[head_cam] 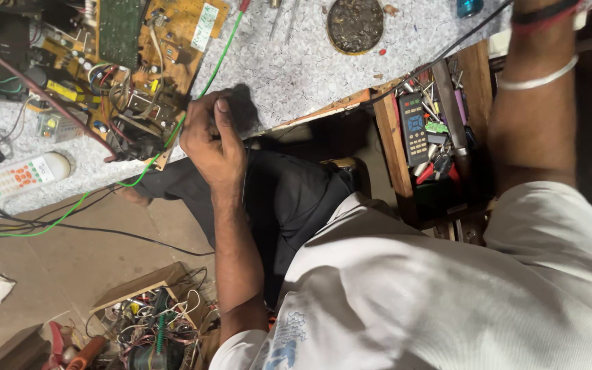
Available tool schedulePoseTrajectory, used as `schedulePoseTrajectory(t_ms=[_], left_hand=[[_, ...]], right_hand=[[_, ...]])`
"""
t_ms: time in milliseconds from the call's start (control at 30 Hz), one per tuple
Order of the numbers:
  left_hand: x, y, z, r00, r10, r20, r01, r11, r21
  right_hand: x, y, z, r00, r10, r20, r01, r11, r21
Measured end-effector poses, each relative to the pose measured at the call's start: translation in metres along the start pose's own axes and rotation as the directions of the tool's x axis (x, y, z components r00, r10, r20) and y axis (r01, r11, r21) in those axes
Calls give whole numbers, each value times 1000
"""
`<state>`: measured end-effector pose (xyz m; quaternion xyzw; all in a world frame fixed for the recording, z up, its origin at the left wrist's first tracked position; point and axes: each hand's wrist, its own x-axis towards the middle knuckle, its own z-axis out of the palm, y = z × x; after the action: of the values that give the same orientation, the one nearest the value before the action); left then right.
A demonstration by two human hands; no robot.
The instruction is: The person repairs an electronic circuit board at a cluttered workbench. They hold the board, use a soldering iron to solder components on it, and use a red-handled screwdriver to work on the board, repositioning it as they work.
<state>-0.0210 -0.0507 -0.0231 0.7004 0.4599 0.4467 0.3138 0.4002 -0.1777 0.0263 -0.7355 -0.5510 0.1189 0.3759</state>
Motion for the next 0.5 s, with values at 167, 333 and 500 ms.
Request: schedulePoseTrajectory(t_ms=[167,333,500], left_hand=[[-1,-1,-2,1000,15,1,-15,1000,-14],[-2,-7,-10,995,58,-87,-63,996,-61],[-2,-14,-25,995,-6,-98,-2,996,-84]], right_hand=[[4,-12,-5,999,-36,29,35,999,28],[45,-41,21,989,-113,97,108,993,55],[78,-78,83,974,-166,153,153,983,97]])
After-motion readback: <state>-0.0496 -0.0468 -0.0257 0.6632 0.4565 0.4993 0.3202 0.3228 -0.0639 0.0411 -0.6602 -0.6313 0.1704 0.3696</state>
